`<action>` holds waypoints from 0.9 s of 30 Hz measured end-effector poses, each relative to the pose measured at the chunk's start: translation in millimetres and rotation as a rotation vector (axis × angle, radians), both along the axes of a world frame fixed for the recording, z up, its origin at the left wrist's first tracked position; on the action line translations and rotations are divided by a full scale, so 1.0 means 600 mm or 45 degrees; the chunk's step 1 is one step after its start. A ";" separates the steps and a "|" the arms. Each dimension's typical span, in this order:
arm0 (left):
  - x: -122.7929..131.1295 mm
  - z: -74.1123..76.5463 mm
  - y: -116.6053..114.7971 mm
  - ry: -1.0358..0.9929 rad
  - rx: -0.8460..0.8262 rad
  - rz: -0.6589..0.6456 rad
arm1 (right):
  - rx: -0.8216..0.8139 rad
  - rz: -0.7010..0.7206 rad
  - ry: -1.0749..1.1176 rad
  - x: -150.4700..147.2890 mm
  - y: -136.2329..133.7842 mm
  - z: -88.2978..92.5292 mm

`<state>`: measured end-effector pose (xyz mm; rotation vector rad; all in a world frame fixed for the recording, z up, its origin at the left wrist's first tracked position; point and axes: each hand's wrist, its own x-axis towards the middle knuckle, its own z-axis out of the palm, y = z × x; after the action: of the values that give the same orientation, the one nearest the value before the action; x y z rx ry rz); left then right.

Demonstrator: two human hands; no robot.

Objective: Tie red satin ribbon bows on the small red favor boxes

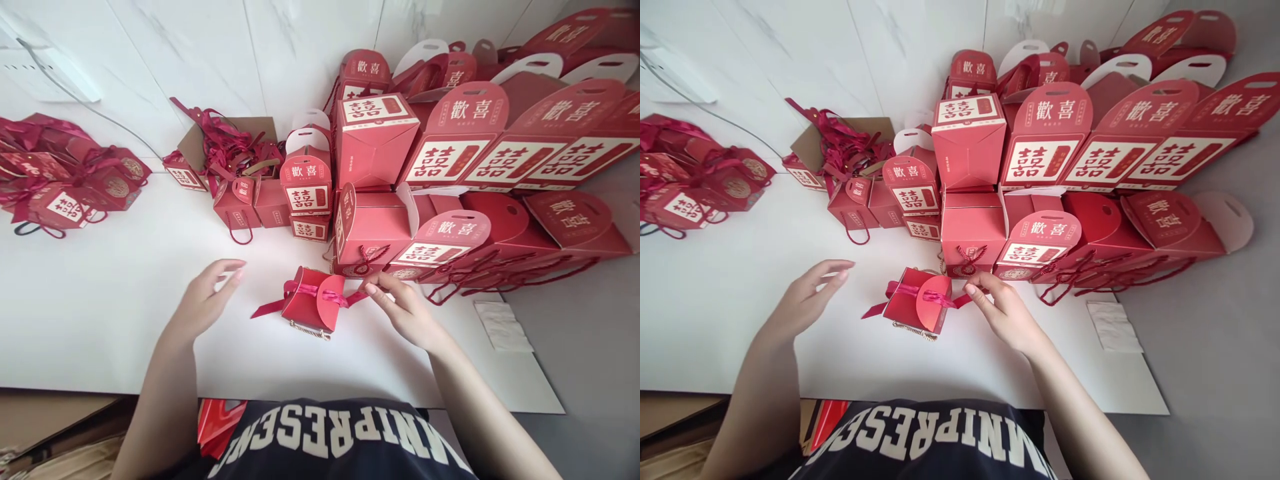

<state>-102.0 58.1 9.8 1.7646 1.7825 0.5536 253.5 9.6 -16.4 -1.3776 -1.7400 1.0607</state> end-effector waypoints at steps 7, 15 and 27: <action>0.094 -0.003 0.021 -0.309 -0.237 -0.560 | -0.106 0.173 0.090 -0.028 0.014 -0.028; 0.109 -0.012 0.010 -0.607 -0.520 -0.555 | -0.361 0.303 0.466 -0.039 0.015 -0.012; 0.084 -0.047 0.025 -0.781 -0.745 -0.521 | -0.459 0.248 0.514 -0.043 0.017 -0.030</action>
<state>-51.8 72.9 -18.2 1.2999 0.9857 0.3052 227.4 19.7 -34.4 -1.1052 -1.4484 1.6966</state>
